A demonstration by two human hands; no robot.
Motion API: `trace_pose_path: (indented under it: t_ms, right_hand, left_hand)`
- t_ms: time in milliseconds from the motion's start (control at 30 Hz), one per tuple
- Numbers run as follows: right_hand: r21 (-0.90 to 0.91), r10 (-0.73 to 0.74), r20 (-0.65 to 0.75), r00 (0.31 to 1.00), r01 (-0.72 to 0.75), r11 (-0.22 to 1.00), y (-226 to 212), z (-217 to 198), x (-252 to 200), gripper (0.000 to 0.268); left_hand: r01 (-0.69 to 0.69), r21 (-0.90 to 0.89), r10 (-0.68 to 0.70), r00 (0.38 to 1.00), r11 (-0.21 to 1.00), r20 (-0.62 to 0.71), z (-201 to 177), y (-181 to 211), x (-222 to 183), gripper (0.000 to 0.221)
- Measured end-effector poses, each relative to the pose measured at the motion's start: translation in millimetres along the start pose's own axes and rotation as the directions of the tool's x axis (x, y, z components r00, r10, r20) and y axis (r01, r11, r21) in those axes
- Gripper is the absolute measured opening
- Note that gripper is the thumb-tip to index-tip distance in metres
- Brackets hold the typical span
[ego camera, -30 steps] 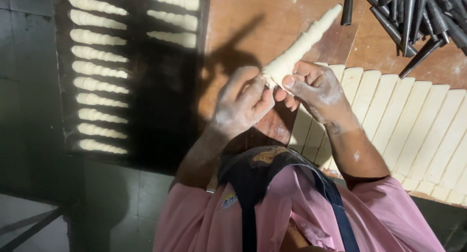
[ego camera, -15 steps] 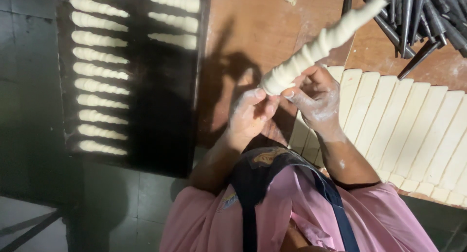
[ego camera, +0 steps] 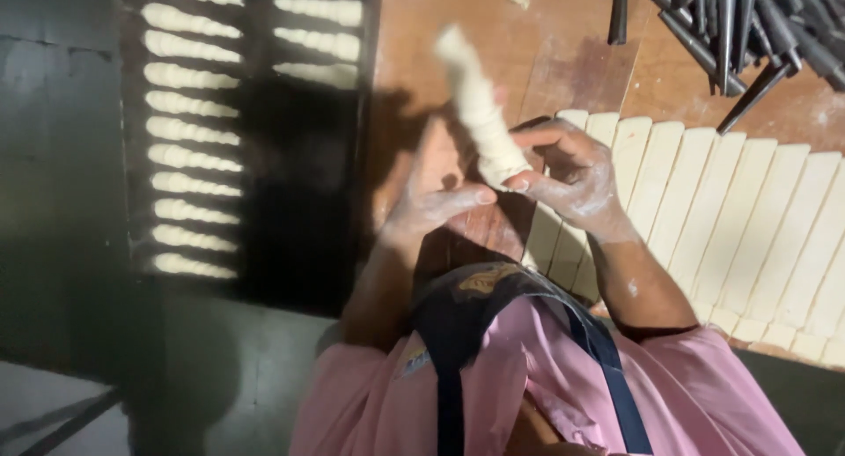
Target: The person picks up a strip of dough and wraps it around a black conical mold, pinching and smoothing the dough to cover the cone, then places the finished wrapped cone onto a tray with others. They repeat this with more dough strips and molds, occasionally setting a filled tray aside and starting a new one.
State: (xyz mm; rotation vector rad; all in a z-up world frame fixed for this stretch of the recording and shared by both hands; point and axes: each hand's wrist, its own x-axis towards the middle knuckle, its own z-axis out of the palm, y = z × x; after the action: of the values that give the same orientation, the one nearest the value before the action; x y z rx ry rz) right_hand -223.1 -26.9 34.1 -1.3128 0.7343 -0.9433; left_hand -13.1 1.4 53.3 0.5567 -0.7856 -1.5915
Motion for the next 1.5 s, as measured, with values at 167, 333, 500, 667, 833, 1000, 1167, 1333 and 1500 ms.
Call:
trace_pose_path:
  t_ms: [167,333,500,667,833,1000,1167,1333,1500]
  right_hand:
    - [0.63,0.165,0.045,0.985,-0.156,0.761,-21.4,31.9,1.8,0.039]
    - [0.798,0.261,0.082,0.962,-0.22,0.562,-11.4,40.2,-15.9,0.031]
    - [0.774,0.326,0.077,0.942,-0.263,0.576,-12.0,45.9,-27.6,0.028]
    - [0.699,0.199,0.045,0.979,-0.173,0.694,21.8,47.4,-44.5,0.016]
    - [0.736,0.227,0.087,0.97,-0.216,0.642,5.6,49.6,-53.7,0.016]
    - [0.579,0.206,0.023,0.978,-0.181,0.795,10.7,48.1,-59.8,0.011]
    - [0.452,0.185,0.044,0.982,-0.185,0.873,21.9,40.0,-54.2,0.012]
    - [-0.046,0.02,-0.133,0.991,-0.026,0.999,12.4,57.9,-62.6,0.014]
    - [-0.252,-0.14,-0.121,0.983,0.106,0.962,16.0,73.9,-64.0,0.027]
  left_hand:
    - [-0.096,0.089,0.079,0.981,0.991,0.178,-2.7,-28.4,-9.1,0.045]
    - [-0.126,-0.114,0.133,0.99,0.985,0.054,-0.1,-46.9,-22.6,0.041]
    - [-0.23,-0.206,0.231,0.973,0.951,-0.022,3.7,-49.2,-39.3,0.041]
    - [-0.229,-0.279,0.24,0.971,0.932,0.003,7.1,-55.6,-58.3,0.035]
    - [-0.238,-0.379,0.175,0.965,0.894,-0.193,12.1,-54.3,-64.7,0.033]
    - [-0.281,-0.457,0.148,0.941,0.844,-0.304,14.5,-59.5,-69.6,0.026]
    - [-0.203,-0.368,0.074,0.939,0.907,-0.335,8.6,-62.4,-71.8,0.029]
    - [-0.372,-0.292,0.247,0.889,0.881,-0.387,5.5,-78.0,-66.6,0.03]
    - [-0.443,-0.278,0.299,0.849,0.852,-0.435,9.4,-68.5,-67.2,0.033]
